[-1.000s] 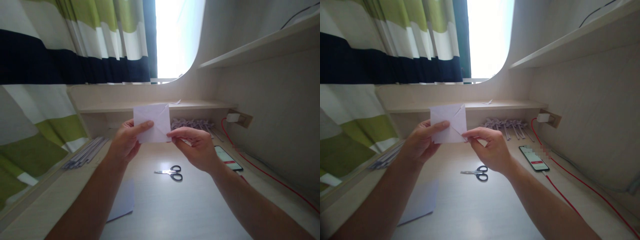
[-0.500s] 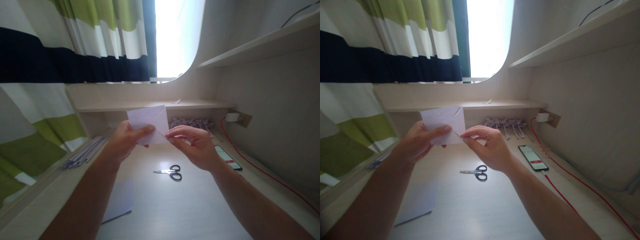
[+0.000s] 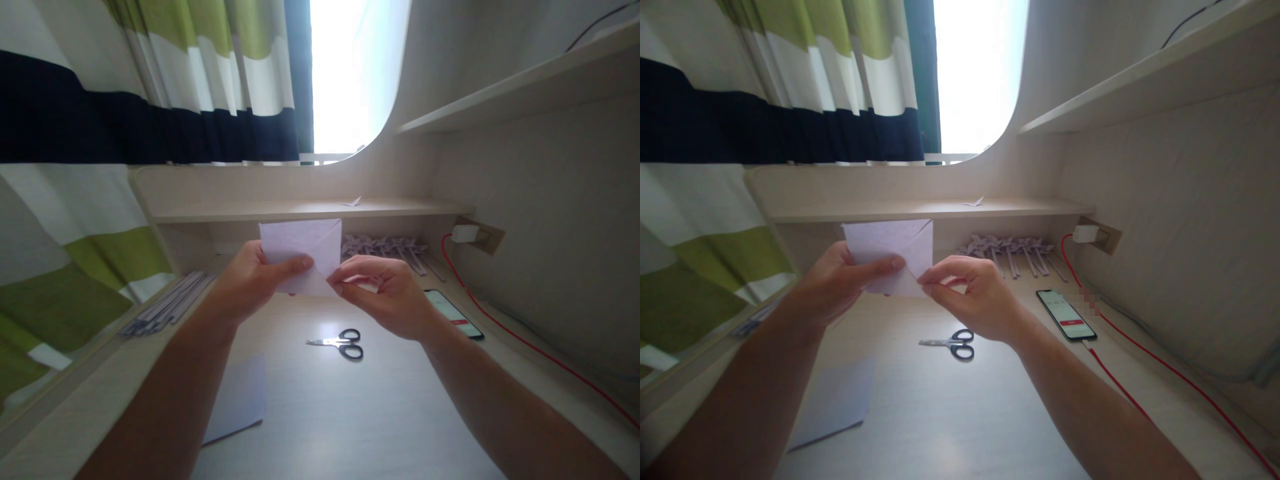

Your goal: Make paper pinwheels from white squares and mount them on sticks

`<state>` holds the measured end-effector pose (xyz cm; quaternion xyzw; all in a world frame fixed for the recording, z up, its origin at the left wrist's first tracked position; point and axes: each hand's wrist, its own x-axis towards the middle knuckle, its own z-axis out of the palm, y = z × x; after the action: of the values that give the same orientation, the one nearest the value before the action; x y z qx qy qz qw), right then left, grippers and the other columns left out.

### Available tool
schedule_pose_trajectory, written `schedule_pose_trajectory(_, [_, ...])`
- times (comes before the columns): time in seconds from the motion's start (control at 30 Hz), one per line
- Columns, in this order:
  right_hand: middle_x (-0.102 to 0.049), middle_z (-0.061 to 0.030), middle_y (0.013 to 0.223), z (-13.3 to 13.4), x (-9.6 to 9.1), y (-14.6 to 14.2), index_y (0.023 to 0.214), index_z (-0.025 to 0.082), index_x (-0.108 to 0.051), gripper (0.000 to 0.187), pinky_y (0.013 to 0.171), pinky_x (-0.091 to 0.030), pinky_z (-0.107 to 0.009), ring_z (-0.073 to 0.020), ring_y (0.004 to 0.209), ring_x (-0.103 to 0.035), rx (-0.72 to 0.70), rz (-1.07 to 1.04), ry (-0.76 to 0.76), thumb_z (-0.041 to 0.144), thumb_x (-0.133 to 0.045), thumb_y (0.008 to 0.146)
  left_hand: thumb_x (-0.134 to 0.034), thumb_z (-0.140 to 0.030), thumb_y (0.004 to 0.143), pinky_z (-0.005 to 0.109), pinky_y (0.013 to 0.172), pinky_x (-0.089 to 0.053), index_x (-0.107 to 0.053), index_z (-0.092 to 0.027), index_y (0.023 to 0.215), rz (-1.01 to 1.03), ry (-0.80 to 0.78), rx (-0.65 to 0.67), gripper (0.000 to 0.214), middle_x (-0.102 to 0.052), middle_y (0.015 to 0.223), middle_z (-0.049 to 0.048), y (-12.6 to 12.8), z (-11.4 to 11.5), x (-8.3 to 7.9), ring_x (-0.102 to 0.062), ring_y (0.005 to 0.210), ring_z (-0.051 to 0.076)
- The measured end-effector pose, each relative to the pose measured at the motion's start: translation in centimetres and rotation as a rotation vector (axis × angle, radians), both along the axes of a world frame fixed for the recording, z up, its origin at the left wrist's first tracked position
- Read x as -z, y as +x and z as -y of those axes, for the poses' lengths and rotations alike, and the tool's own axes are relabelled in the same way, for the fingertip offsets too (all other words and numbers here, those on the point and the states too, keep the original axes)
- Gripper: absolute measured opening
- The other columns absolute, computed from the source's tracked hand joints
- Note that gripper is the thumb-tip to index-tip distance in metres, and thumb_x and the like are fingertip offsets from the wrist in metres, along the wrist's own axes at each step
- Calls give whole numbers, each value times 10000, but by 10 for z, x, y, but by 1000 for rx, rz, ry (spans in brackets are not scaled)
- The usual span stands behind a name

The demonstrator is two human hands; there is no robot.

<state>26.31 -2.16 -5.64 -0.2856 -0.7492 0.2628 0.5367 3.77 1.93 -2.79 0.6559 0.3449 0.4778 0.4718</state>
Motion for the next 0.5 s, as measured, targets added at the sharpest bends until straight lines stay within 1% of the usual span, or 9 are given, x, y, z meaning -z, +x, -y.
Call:
schedule_pose_trajectory(0.1, [-809, -46, 960, 0, 1, 1, 983, 197, -817, 98, 833, -627, -340, -166, 863, -750, 6, -4, -11, 232, -778, 900, -922, -367, 675, 276, 639, -576, -835, -185, 928, 19, 1, -11, 324, -800, 842, 68, 2, 1, 0, -722, 749, 220])
schedule_pose_trajectory(0.2, [-815, -42, 977, -1, 2, 1, 995, 205, -813, 113, 843, -634, -336, -165, 867, -759, 12, -14, -2, 256, -790, 897, -920, -364, 672, 284, 680, -584, -831, -187, 939, 31, 8, -18, 332, -806, 865, 62, 3, 2, 1, -731, 781, 224])
schedule_pose_trajectory(0.5, [-809, -40, 1015, -1, 0, 1, 1022, 215, -800, 131, 838, -650, -318, -157, 874, -756, 26, -27, 16, 254, -797, 897, -930, -363, 654, 287, 679, -589, -839, -189, 913, 64, 38, -34, 325, -816, 908, 92, 5, 3, 1, -738, 766, 227])
